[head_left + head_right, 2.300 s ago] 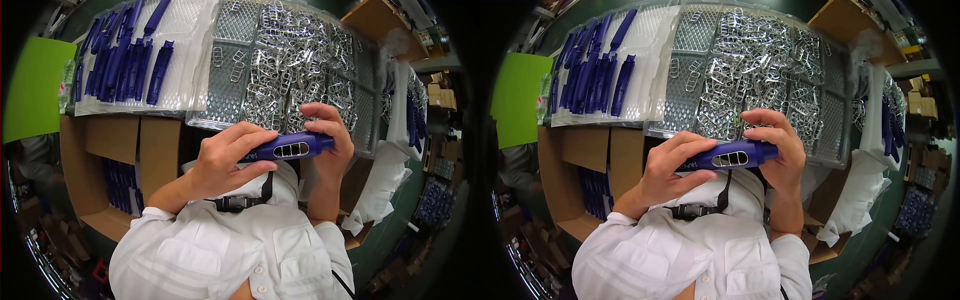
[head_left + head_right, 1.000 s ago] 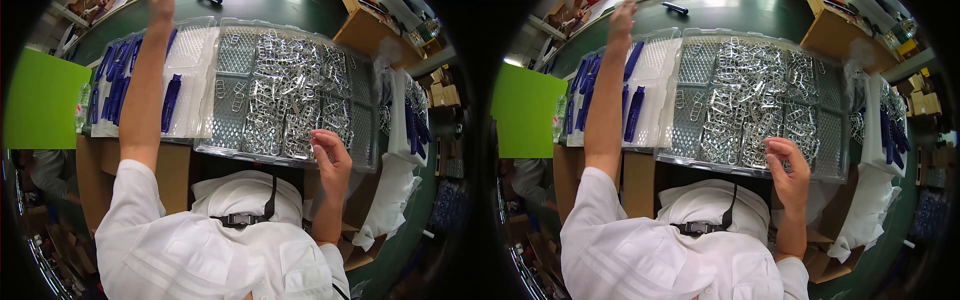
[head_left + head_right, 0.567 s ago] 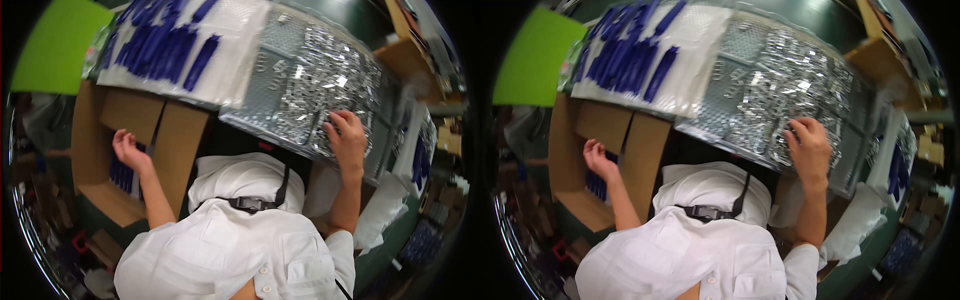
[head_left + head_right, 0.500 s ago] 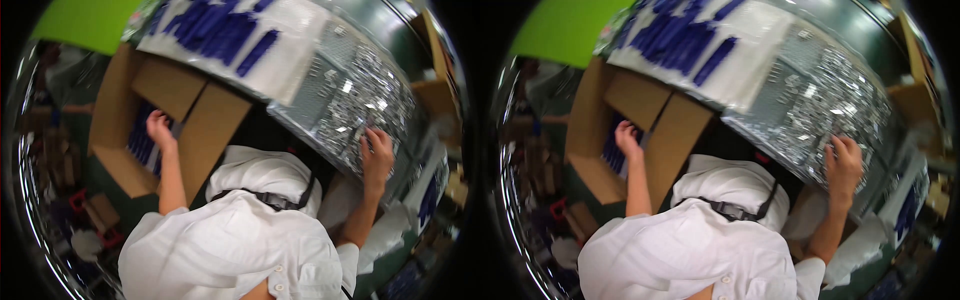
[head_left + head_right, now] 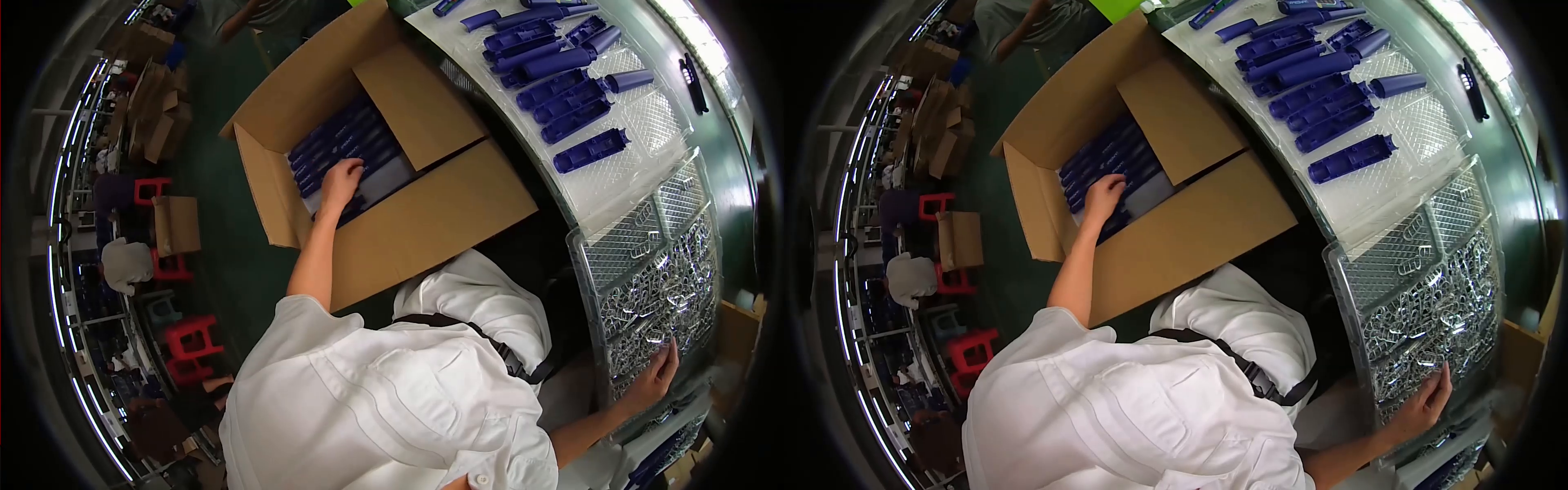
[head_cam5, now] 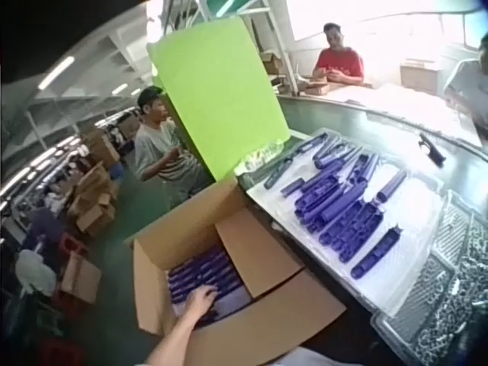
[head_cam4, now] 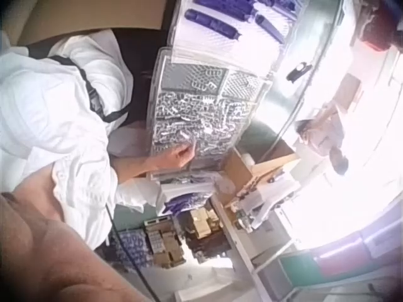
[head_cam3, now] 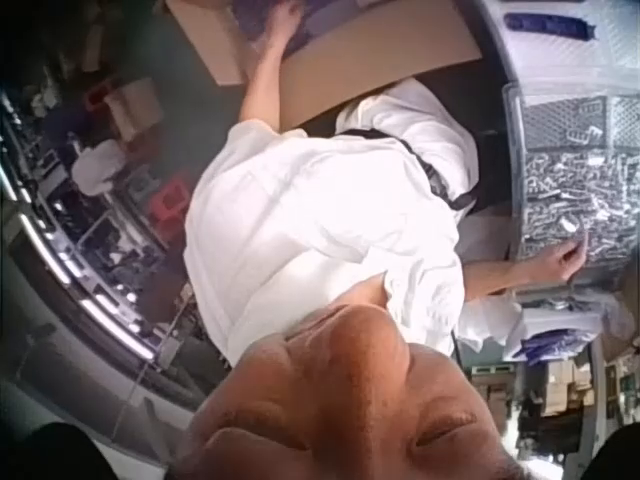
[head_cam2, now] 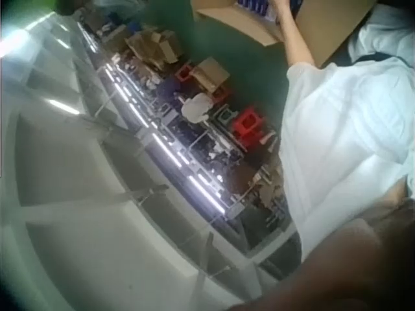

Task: The person assembles internal metal clips and components into blue plastic housings by hand at a factory workstation.

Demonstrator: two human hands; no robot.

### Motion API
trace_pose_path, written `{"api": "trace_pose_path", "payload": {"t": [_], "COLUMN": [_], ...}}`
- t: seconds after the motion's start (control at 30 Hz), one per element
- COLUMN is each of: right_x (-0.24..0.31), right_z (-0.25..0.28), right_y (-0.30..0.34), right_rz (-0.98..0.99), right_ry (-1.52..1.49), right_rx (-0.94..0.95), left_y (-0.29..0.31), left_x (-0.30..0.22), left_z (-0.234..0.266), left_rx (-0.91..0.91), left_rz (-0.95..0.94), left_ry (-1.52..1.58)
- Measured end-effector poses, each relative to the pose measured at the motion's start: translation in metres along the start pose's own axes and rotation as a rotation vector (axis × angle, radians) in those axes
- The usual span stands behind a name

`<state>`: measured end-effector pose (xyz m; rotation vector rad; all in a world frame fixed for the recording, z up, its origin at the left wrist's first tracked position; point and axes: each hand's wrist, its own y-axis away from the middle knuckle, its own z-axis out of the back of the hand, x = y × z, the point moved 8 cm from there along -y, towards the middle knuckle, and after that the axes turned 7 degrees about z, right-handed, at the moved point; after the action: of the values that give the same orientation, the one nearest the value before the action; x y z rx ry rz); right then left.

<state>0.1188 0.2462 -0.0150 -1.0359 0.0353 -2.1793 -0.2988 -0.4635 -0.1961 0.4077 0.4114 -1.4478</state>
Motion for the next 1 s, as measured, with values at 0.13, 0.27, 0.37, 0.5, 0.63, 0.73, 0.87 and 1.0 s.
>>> {"api": "trace_pose_path", "payload": {"t": [0.13,0.27,0.37,0.5,0.63,0.73,0.87,1.0], "right_x": [0.003,-0.012,-0.008,0.002,0.019,0.019,0.088,0.165], "right_z": [0.0,0.016,0.022,0.038,0.04,0.041,0.035,0.028], "right_y": [0.002,0.015,0.024,0.04,0.045,0.043,0.028,0.018], "right_rz": [-0.002,-0.128,-0.2,-0.207,-0.222,-0.232,0.001,0.221], "right_ry": [-0.087,-0.279,-0.376,-0.434,-0.465,-0.551,-0.748,-0.717], "right_rx": [-0.036,-0.139,-0.175,-0.182,-0.169,-0.149,-0.087,0.034], "left_y": [-0.015,-0.018,-0.014,0.005,0.039,0.059,0.121,0.215], "left_x": [-0.028,-0.025,-0.021,-0.019,-0.049,-0.131,-0.306,-0.428], "left_z": [-0.057,-0.06,-0.037,0.007,0.043,0.045,-0.005,-0.041], "left_rx": [0.079,0.096,0.019,-0.08,-0.019,0.209,0.916,1.582], "left_rz": [-0.159,-0.218,-0.217,0.02,0.317,0.302,0.259,0.072], "left_ry": [-0.496,-0.495,-0.311,-0.014,1.066,1.457,1.528,1.291]}}
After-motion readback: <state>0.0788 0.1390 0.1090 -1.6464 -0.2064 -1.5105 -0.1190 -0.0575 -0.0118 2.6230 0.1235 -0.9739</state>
